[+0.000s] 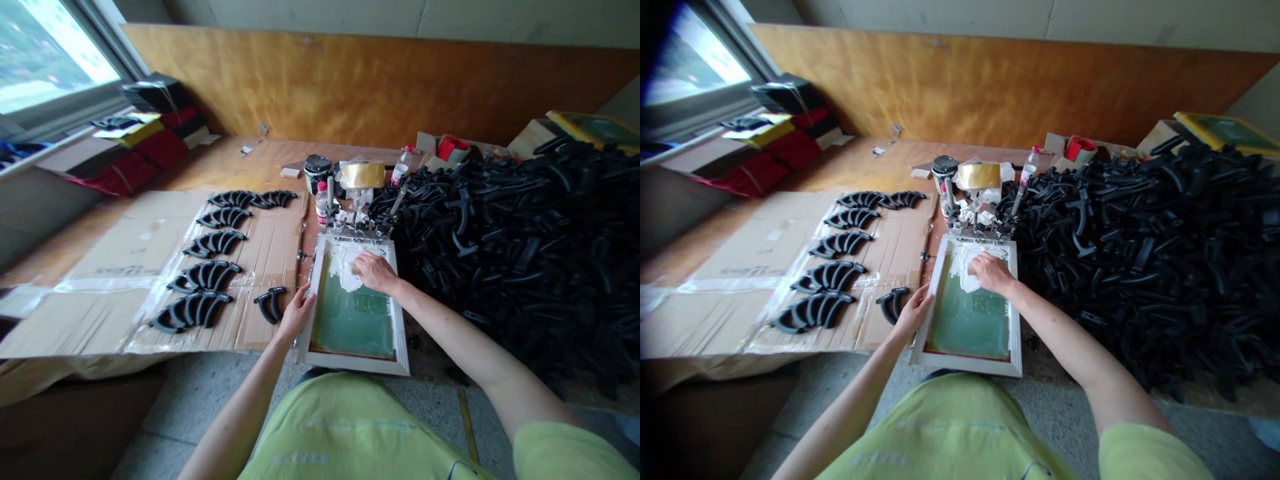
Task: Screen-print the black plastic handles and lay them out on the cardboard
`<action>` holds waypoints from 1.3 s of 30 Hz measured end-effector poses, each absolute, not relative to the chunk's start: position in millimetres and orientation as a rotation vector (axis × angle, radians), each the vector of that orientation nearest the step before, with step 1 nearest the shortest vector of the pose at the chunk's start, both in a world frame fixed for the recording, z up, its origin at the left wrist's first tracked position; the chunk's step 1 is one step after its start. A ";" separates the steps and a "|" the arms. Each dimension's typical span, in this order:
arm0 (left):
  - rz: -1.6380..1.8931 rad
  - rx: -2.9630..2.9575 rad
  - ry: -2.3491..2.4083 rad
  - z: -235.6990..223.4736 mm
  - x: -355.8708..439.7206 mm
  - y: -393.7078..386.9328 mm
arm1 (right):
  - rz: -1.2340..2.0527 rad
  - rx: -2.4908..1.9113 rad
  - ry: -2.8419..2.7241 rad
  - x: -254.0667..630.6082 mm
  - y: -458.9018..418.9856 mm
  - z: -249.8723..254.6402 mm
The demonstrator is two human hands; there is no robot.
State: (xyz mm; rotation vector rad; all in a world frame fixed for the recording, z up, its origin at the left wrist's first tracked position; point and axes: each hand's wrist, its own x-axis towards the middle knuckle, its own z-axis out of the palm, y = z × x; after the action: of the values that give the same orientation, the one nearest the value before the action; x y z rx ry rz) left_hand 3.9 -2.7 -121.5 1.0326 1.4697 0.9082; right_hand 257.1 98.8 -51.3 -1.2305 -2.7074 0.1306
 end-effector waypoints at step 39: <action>1.067 0.634 1.161 -37.0 55.4 25.2 | 0.406 -1.628 -2.256 273.8 52.6 -88.2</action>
State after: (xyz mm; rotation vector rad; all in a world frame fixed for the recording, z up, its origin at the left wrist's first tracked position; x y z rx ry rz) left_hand 55.4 25.2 -37.0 0.6342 1.1609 1.0671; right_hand 273.8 52.6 -88.2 -1.6281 -2.2558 0.4062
